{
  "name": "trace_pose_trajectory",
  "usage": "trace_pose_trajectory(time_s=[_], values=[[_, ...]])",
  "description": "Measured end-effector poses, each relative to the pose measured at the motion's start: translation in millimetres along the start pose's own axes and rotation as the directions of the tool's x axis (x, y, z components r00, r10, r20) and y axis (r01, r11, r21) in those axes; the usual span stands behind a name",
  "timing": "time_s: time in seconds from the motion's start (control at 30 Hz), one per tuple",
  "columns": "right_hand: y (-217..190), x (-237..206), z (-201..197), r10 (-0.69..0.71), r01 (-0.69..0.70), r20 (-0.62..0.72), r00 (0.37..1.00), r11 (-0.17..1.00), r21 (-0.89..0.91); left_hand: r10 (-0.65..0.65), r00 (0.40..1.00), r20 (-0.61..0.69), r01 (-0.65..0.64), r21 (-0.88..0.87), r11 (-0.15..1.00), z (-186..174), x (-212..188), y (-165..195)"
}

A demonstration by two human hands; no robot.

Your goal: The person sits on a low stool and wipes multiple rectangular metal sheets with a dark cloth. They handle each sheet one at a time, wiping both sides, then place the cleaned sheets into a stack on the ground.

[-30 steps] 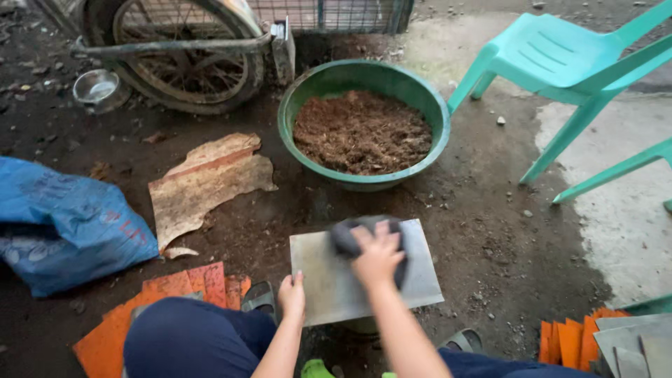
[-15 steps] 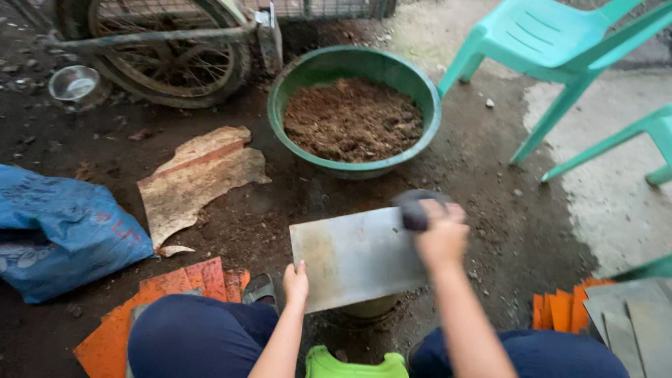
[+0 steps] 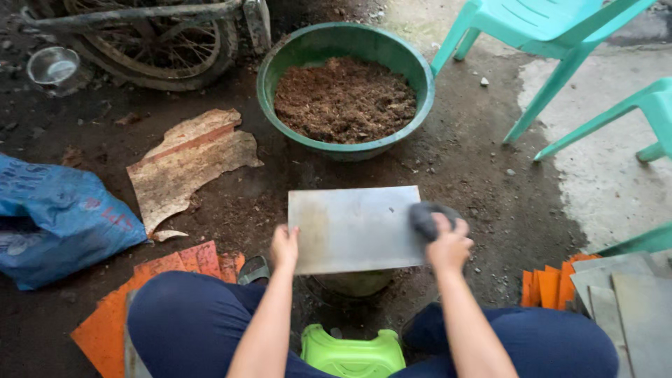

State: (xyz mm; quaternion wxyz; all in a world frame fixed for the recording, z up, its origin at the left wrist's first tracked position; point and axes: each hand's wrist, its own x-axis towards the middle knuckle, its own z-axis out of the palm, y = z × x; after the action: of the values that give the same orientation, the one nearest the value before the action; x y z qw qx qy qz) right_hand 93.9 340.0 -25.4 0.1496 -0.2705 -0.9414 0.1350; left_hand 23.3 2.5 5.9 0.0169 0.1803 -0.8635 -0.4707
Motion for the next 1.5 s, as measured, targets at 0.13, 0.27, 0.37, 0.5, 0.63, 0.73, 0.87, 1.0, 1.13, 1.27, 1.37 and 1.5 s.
trace_pose_trajectory(time_s=[0.13,0.27,0.37,0.5,0.63,0.73,0.87,1.0,1.13,1.27,1.37,1.5], values=[[36.5,25.8,-21.1,0.288,-0.255,-0.172,0.942,0.948,0.192,0.149,0.924,-0.352,-0.063,0.244,0.968,-9.1,-12.6,22.8],[37.2,33.9,-23.1,0.314,-0.2,-0.236,0.92,0.892,0.406,-0.343,0.91,0.235,0.415,-0.488,0.768,35.6,-93.4,24.6],[29.5,36.8,-22.1,0.291,-0.139,-0.219,0.931,0.839,0.526,-0.083,0.444,0.892,0.806,-0.356,0.473,90.4,-149.0,29.0],[21.8,39.8,-20.5,0.374,-0.212,-0.118,0.92,0.726,0.654,-0.214,0.525,0.824,0.846,-0.48,0.231,145.7,-168.8,61.6],[23.0,43.1,-13.2,0.371,-0.225,-0.074,0.926,0.698,0.68,-0.289,0.709,0.643,0.699,-0.693,0.175,157.2,-168.1,78.2],[28.2,45.6,-5.0,0.36,-0.205,-0.098,0.928,0.71,0.674,-0.3,0.694,0.655,0.718,-0.596,0.359,147.6,-172.2,57.5],[35.6,50.2,-4.0,0.28,-0.087,-0.197,0.94,0.751,0.655,-0.217,0.671,0.709,0.63,-0.389,0.672,109.1,-160.3,7.2],[28.9,53.3,-21.5,0.077,0.164,-0.361,0.929,0.79,0.591,-0.128,0.923,0.362,0.058,0.197,0.979,54.0,-110.5,-34.6],[-8.4,41.8,-40.9,-0.017,0.226,-0.283,0.959,0.65,0.725,-0.224,0.969,-0.099,0.154,-0.464,0.872,23.4,-79.4,-47.5],[-74.5,10.1,-54.7,-0.273,0.353,-0.224,0.935,0.685,0.638,-0.511,0.802,0.307,0.571,-0.643,0.51,26.6,-97.0,-42.6],[-128.6,-40.4,-45.7,-0.474,0.43,-0.023,0.88,0.776,0.46,-0.394,0.865,0.31,0.5,-0.586,0.637,38.0,-107.5,-39.3],[-178.2,-108.4,3.5,-0.68,0.655,0.11,0.725,0.73,0.194,-0.409,0.872,0.27,0.473,-0.681,0.56,37.9,-85.8,-42.8]])
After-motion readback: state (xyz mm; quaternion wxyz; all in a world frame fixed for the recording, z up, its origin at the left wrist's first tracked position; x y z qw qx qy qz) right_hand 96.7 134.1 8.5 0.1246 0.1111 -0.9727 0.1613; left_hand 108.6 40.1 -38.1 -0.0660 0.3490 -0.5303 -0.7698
